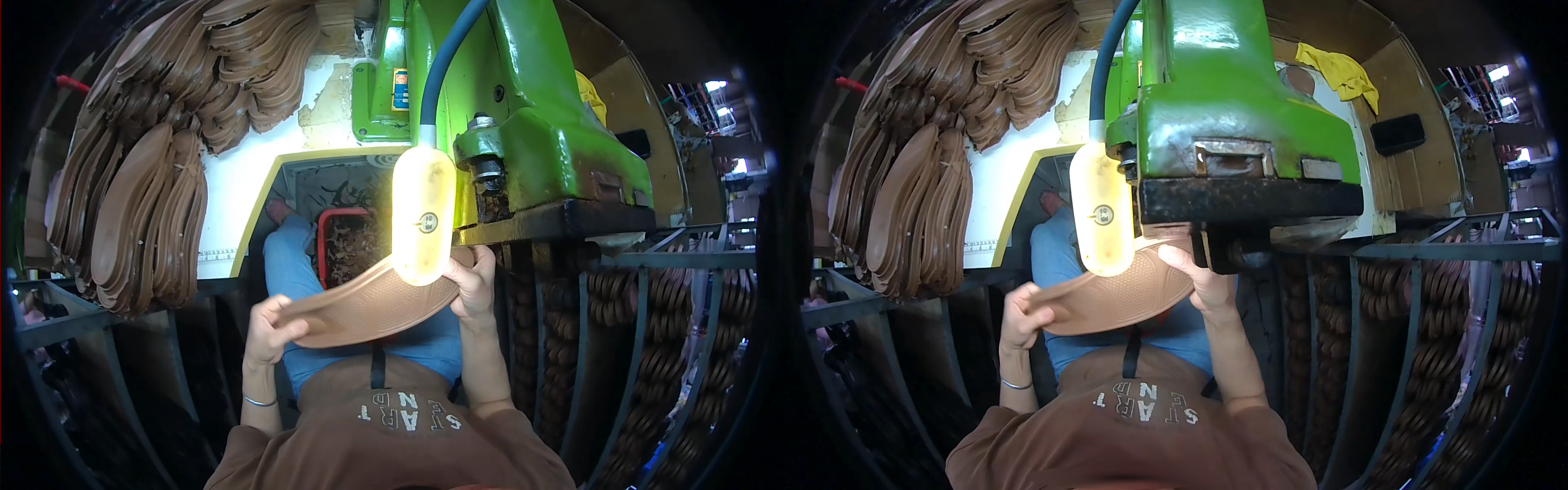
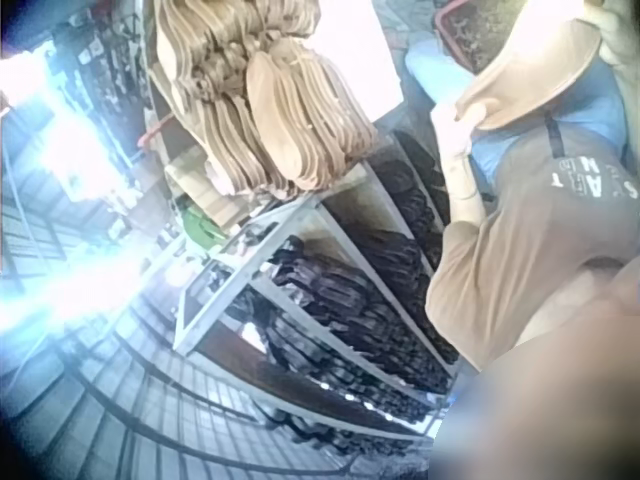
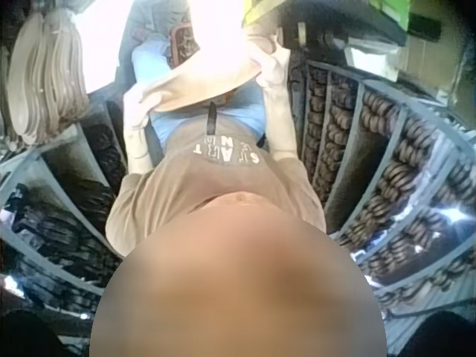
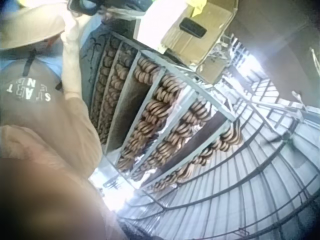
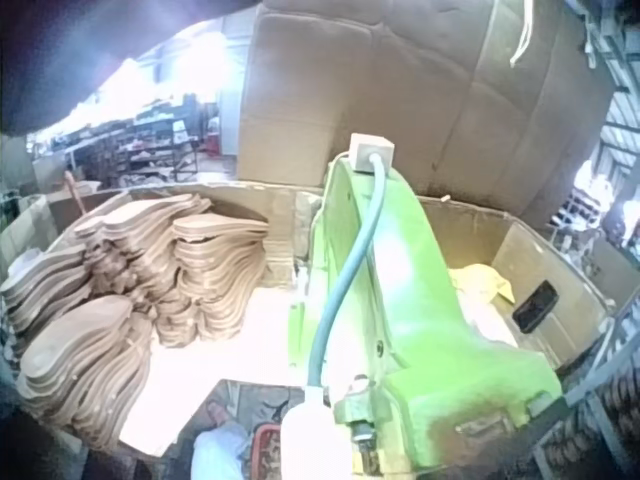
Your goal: Operating a sole attaching or pressing machine to stitch, trim, or press rubber outsoles onto shoe components sequentially.
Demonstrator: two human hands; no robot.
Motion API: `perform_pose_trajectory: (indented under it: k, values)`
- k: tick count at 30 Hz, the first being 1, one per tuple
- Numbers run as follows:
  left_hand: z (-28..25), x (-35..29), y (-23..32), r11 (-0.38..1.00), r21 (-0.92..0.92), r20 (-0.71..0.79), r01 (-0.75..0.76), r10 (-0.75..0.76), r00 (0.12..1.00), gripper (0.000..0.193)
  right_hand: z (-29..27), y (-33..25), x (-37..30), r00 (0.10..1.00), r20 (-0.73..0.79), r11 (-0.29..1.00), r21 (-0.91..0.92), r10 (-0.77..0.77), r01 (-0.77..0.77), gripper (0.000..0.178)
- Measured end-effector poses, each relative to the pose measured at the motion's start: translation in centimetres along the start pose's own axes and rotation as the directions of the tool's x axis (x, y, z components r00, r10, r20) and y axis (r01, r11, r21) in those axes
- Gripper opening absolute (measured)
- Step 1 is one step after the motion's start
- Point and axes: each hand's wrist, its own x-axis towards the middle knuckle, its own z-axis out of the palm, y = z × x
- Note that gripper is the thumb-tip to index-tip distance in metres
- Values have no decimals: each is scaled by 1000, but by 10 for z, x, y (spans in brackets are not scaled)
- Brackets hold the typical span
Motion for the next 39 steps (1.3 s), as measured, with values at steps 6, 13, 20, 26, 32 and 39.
perform_pose_trajectory:
  k: [6,13,20,26,32,39]
  values:
    - [77,37,4,897,386,529,-217,-22,848,35,15,-14,2,986,-5,965,-209,-166,161,32]
    - [136,85,47,605,682,372,-410,195,907,25,-12,-3,-10,967,-142,954,-246,-210,171,26]
    - [137,64,19,763,498,141,-412,398,907,25,12,-7,-5,990,-72,984,-141,-121,110,22]
    - [162,77,19,739,570,179,-360,315,932,21,-3,9,-25,964,-154,947,-271,-217,170,35]
    - [165,83,-10,829,433,141,-354,325,935,17,-31,64,-140,954,6,869,-416,298,-269,46]
    - [164,71,-22,933,132,-7,-336,340,940,16,-82,21,-181,938,-149,916,-214,313,-340,36]
